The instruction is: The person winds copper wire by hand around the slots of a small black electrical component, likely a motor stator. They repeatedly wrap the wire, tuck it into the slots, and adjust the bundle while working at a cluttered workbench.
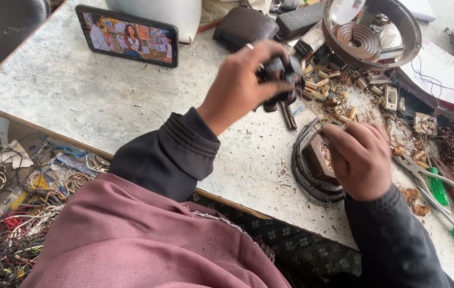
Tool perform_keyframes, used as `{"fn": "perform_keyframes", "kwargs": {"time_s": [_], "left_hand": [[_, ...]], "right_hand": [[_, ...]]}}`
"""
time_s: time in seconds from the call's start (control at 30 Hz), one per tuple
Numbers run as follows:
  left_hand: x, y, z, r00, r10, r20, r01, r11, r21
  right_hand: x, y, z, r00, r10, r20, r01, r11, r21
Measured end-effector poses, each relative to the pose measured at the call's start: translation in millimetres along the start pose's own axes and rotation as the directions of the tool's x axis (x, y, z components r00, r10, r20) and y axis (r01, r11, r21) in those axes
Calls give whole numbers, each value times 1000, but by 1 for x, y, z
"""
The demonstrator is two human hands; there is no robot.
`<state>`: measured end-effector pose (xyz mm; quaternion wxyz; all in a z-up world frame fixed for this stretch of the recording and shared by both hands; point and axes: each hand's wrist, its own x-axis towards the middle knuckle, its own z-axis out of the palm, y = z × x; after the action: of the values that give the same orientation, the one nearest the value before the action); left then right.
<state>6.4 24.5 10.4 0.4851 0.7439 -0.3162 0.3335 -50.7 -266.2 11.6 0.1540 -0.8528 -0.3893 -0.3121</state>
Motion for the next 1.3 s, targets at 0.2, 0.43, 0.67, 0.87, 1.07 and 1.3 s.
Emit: {"fn": "perform_keyframes", "kwargs": {"time_s": [0.2,0.43,0.67,0.87,1.07,1.3], "left_hand": [[-8,16,22,909,104,404,-104,994,-21],[-11,36,15,911,102,400,7,965,-261],[-9,29,16,947,-106,303,216,909,-356],[-13,27,22,900,-188,394,373,798,-472],[-13,17,23,917,-282,283,387,798,-462],[-8,20,19,971,26,239,-11,998,-63]], "right_hand": [[-10,11,-20,921,309,-237,-306,951,49],[20,9,-18,941,287,-177,-294,956,-10],[53,-23,-11,974,-101,-201,72,986,-148],[35,-30,-7,1000,7,13,-8,999,37],[15,-19,1,993,112,42,-116,989,93],[-1,-8,0,987,60,-148,-57,998,22]]}}
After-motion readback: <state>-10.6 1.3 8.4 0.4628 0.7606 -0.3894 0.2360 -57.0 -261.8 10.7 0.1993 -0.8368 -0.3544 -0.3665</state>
